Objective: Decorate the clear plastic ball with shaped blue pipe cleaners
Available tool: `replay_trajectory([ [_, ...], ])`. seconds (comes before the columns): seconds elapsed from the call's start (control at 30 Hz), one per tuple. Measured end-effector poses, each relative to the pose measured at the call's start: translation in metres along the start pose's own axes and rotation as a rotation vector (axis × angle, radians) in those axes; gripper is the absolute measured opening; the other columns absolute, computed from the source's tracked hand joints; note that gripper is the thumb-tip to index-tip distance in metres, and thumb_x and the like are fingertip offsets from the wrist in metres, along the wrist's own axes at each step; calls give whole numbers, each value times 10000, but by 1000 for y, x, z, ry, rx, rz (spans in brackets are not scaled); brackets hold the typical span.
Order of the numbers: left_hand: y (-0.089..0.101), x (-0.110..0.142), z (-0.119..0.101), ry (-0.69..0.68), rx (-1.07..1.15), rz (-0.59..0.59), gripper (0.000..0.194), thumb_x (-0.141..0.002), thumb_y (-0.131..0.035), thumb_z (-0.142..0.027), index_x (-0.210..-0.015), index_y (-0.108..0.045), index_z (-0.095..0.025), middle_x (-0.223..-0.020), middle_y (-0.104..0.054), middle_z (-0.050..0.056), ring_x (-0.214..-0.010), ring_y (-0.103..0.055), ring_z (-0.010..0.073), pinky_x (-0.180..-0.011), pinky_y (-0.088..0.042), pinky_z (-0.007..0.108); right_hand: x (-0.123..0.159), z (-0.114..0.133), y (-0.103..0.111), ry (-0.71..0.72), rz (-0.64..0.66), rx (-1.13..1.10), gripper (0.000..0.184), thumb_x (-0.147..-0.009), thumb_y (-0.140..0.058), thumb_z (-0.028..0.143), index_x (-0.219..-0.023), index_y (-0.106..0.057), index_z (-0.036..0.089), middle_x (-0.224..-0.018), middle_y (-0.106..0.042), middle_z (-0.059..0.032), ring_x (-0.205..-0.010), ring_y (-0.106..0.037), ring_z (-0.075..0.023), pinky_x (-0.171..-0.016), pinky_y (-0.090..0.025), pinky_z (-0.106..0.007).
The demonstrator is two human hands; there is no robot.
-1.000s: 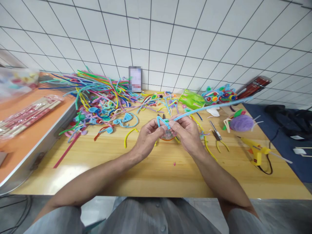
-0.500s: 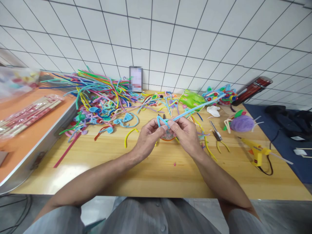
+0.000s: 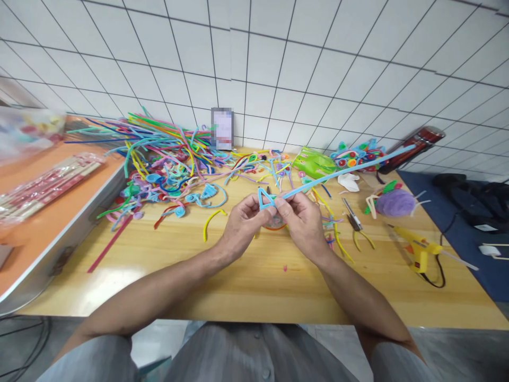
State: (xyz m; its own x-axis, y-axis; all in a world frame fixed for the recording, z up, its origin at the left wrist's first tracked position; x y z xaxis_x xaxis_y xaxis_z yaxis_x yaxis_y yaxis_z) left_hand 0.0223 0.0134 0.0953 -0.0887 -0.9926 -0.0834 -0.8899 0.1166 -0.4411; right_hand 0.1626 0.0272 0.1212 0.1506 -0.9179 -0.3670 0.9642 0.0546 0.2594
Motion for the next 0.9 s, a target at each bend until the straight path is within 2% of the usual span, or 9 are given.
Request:
replay_trajectory([
  [0.13,1,1,3,17,16,-12,363,-735,-926,-473,-840,-721,-193,-742,-696,-5,-647,-587,120,-659,-534,263,1,3,0,22,-6,65,196,-995,-654,421,-963,-700,233,-869,-779,-17,-768,-729,-165,-702,-568,-296],
  [0.33,3,1,5,40,35,-5,316,-782,-895,-432,-889,-730,-184,-762,-699,0,-657,-583,107,-630,-488,232,0,11,2,75,-38,167,173,-992,-643,383,-928,-691,230,-814,-765,-15,-737,-717,-167,-701,-553,-309],
  [0.47,1,0,4,63,48,2,344,-752,-911,-425,-894,-718,-178,-776,-700,2,-644,-576,106,-607,-475,231,0,12,2,97,-45,185,164,-989,-643,366,-917,-690,226,-810,-755,-15,-738,-712,-167,-715,-544,-314],
  [0.63,1,1,4,58,52,20,293,-803,-874,-398,-876,-703,-171,-756,-685,-8,-661,-578,100,-637,-477,220,1,13,3,85,-46,198,163,-978,-649,364,-913,-703,224,-818,-752,-16,-743,-709,-170,-710,-532,-315],
  [0.73,2,2,5,54,59,26,258,-827,-854,-373,-871,-699,-172,-749,-680,-11,-674,-585,100,-663,-479,220,1,11,2,60,-41,137,162,-965,-670,378,-925,-712,227,-812,-755,-12,-745,-710,-170,-706,-537,-310],
  [0.9,1,2,4,86,103,9,240,-801,-852,-350,-836,-694,-174,-733,-675,-14,-657,-597,103,-654,-473,228,-2,5,0,-39,-8,-153,195,-918,-732,423,-952,-722,231,-795,-741,8,-676,-674,-149,-630,-538,-281],
])
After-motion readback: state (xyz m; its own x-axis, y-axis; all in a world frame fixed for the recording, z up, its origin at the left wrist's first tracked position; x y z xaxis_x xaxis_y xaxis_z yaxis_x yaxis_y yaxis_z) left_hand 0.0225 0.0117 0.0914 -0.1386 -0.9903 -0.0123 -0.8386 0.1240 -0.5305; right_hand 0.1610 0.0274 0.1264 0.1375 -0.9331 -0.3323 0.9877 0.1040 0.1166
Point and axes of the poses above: each hand's wrist, its own x-axis away from the middle knuckle, its own y-axis out of the back of the hand, z = x × y, the point moved 6 cm from there along -x, towards the middle knuckle
